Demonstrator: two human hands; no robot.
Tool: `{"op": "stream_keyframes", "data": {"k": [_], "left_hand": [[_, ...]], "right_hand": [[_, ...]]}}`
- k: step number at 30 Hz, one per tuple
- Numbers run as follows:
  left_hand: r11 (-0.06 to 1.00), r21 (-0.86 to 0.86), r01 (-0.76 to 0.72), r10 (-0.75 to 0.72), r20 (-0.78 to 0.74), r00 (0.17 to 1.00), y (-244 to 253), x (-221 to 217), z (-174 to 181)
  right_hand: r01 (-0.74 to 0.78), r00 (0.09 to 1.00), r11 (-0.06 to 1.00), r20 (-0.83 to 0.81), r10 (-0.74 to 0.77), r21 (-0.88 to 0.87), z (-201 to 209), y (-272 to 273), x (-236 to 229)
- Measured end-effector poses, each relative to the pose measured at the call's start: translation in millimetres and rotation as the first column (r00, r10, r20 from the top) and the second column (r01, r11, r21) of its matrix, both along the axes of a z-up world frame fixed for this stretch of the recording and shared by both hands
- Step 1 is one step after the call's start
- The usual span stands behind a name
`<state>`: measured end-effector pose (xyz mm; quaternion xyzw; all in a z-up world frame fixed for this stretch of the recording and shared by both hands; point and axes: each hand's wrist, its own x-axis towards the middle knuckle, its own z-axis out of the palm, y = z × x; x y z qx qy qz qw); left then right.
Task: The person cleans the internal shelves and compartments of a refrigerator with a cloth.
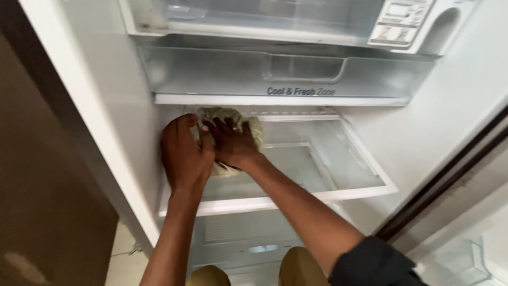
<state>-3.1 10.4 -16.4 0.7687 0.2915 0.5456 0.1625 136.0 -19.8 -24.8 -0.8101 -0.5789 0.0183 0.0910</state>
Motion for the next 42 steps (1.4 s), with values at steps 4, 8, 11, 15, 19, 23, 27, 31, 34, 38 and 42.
{"op": "stream_keyframes", "data": {"k": [4,8,11,15,19,23,27,31,34,38,42], "left_hand": [[0.999,-0.015,0.051,-0.05,0.069,0.996,1,-4,4],[0.996,-0.028,0.089,-0.083,0.167,0.982,6,-3,2],[0.994,-0.032,0.105,-0.098,0.174,0.98,1,-3,2],[0.994,0.03,0.106,-0.109,0.116,0.987,11,-1,-6],[0.994,-0.081,0.067,-0.092,-0.365,0.926,35,16,-10],[0.946,-0.276,-0.173,-0.166,-0.864,0.475,22,20,40],[0.926,-0.284,-0.248,-0.166,-0.898,0.407,34,38,53],[0.934,-0.262,-0.244,-0.144,-0.898,0.415,44,46,39],[0.94,-0.251,-0.232,-0.137,-0.899,0.416,43,39,31],[0.94,-0.266,-0.213,-0.153,-0.889,0.432,42,31,17],[0.949,-0.252,-0.188,-0.149,-0.886,0.439,38,29,14]], "right_hand": [[-0.023,0.987,0.998,0.158,0.031,-0.052,-22,34,-18],[-0.177,0.972,0.981,0.168,0.161,0.084,-55,34,-12],[-0.223,0.974,0.967,0.052,0.218,0.12,-39,4,-29],[-0.218,0.97,0.975,-0.103,0.221,0.039,-9,-18,-53],[-0.272,0.962,0.959,-0.006,0.273,0.077,-13,-24,-58],[-0.189,0.978,0.97,0.064,0.2,-0.151,20,-51,-87],[-0.261,0.952,0.963,0.146,0.269,-0.067,-7,-55,-87],[-0.361,0.919,0.932,0.16,0.36,-0.022,-6,-84,-95],[-0.339,0.941,0.94,0.009,0.338,0.04,3,-113,-103],[-0.296,0.953,0.944,-0.022,0.302,0.147,17,-150,-101],[-0.204,0.979,0.972,0.052,0.199,0.118,12,-178,-74]]}}
